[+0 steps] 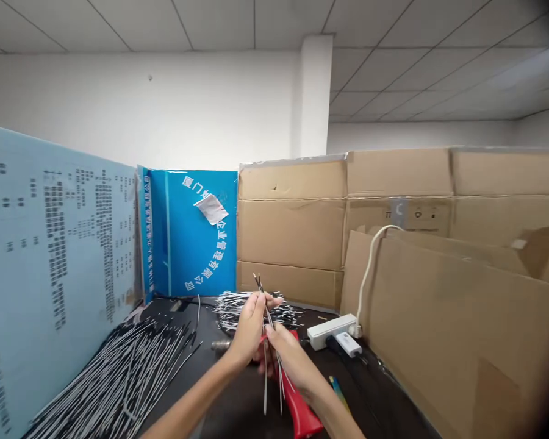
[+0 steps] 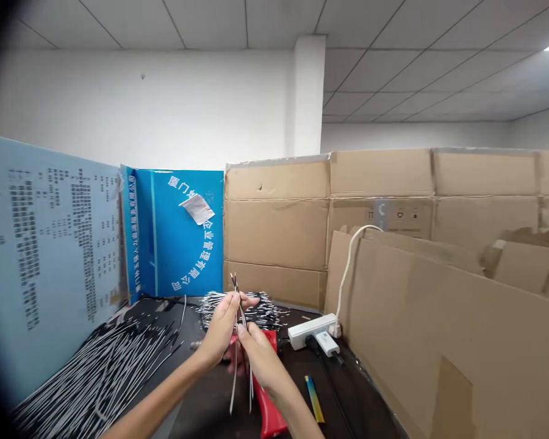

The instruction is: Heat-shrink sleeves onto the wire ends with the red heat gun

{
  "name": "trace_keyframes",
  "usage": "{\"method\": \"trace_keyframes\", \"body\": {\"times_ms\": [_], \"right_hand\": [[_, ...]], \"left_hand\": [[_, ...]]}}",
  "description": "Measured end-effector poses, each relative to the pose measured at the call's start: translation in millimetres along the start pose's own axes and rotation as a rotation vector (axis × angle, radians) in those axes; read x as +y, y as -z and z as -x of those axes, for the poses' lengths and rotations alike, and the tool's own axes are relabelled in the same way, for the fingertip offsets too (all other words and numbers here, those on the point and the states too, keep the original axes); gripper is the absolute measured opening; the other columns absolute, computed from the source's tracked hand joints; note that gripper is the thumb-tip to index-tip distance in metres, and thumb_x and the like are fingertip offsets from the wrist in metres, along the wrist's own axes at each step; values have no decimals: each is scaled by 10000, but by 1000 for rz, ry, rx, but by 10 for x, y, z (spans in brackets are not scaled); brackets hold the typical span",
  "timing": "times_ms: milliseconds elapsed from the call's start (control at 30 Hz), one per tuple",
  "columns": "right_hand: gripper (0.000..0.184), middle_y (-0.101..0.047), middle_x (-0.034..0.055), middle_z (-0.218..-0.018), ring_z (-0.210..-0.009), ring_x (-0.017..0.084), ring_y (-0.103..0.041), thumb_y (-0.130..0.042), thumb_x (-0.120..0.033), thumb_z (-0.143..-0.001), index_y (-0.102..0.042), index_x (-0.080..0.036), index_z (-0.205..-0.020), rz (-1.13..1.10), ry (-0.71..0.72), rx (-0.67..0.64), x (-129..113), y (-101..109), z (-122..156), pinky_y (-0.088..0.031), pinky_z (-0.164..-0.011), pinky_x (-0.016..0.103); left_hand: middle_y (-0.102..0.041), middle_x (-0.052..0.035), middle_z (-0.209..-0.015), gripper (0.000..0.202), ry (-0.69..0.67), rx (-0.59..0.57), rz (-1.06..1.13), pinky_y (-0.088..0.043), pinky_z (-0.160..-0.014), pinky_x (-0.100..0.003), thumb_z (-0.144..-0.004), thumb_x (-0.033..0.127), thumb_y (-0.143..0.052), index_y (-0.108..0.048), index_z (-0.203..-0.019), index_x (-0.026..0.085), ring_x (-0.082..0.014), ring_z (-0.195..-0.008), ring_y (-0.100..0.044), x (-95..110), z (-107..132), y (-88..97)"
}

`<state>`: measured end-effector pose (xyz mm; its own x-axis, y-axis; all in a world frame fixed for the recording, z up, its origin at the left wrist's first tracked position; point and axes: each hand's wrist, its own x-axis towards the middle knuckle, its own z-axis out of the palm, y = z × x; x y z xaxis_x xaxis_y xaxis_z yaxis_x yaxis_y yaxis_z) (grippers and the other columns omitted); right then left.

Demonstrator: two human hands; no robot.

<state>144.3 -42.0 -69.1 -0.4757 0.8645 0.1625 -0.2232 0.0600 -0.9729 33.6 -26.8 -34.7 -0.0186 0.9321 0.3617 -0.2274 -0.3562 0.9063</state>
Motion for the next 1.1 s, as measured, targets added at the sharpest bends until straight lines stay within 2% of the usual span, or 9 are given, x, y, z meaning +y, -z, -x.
{"method": "trace_keyframes", "body": {"times_ms": [67, 100, 200, 267, 400, 533, 667, 867, 1100], "right_hand": [[516, -587, -36, -634, -436, 101, -476, -548, -725, -865, -543, -214, -933, -66, 42, 62, 86, 40, -7, -341, -453, 219], [520, -523, -65, -585, -403, 78, -387, -582, -727, -842, -541, -215, -923, -91, 60, 96, 118, 60, -8, -289, -423, 204], [538, -330, -121, -535, -406, 51, -173, -658, -729, -777, -530, -220, -899, -144, 98, 177, 169, 101, -21, -140, -391, 189], [536, -277, -125, -535, -423, 51, -125, -648, -733, -781, -516, -218, -847, -129, 124, 189, 179, 112, -28, -100, -394, 194], [540, -264, -117, -528, -431, 53, -135, -606, -736, -816, -526, -203, -791, -34, 123, 163, 191, 107, -12, -103, -398, 198], [517, -301, -109, -522, -411, 49, -154, -600, -714, -840, -560, -198, -818, -26, 102, 135, 215, 94, 8, -112, -391, 198], [487, -325, -111, -514, -386, 36, -154, -604, -679, -863, -569, -194, -829, -120, 90, 107, 218, 114, 16, -108, -386, 193], [438, -308, -117, -496, -379, 27, -143, -580, -604, -923, -567, -181, -810, -231, 70, 13, 165, 136, 81, -116, -399, 192], [419, -259, -125, -493, -382, 28, -126, -600, -582, -923, -547, -188, -790, -247, 118, 38, 139, 150, 105, -94, -401, 195]], "left_hand": [[-739, -100, -1144, 399, 71, -28, -2, -564, -649, -319, -861, 656, -585, -608, -941, 266, -192, -664, -723, -131, 29, -74], [-738, -101, -1151, 397, 87, -50, 18, -567, -661, -324, -862, 655, -584, -616, -948, 269, -201, -689, -730, -177, 30, -88], [-740, -129, -1143, 406, 63, -104, 91, -544, -889, -352, -851, 620, -629, -670, -961, 231, -260, -1008, -722, -213, -24, -59], [-742, -145, -1134, 443, 73, -93, 96, -503, -981, -373, -842, 607, -652, -703, -1007, 199, -280, -1112, -685, -157, -90, 2], [-759, -153, -1071, 490, 108, -23, 2, -527, -913, -366, -838, 597, -668, -726, -1058, 163, -274, -1011, -718, -2, -190, 143], [-762, -160, -1056, 490, 113, -46, -15, -548, -807, -325, -843, 589, -667, -734, -1036, 144, -253, -920, -732, 38, -176, 195], [-756, -171, -1081, 509, 133, -110, 82, -550, -866, -342, -879, 590, -626, -736, -1074, 133, -255, -951, -731, 33, -131, 172], [-752, -174, -1094, 479, 112, -179, 173, -530, -951, -383, -840, 545, -707, -763, -1026, 107, -269, -984, -722, 64, -126, 165], [-751, -175, -1088, 459, 169, -228, 272, -542, -913, -388, -830, 491, -741, -751, -1066, 98, -253, -923, -727, -18, -87, 134]]}}
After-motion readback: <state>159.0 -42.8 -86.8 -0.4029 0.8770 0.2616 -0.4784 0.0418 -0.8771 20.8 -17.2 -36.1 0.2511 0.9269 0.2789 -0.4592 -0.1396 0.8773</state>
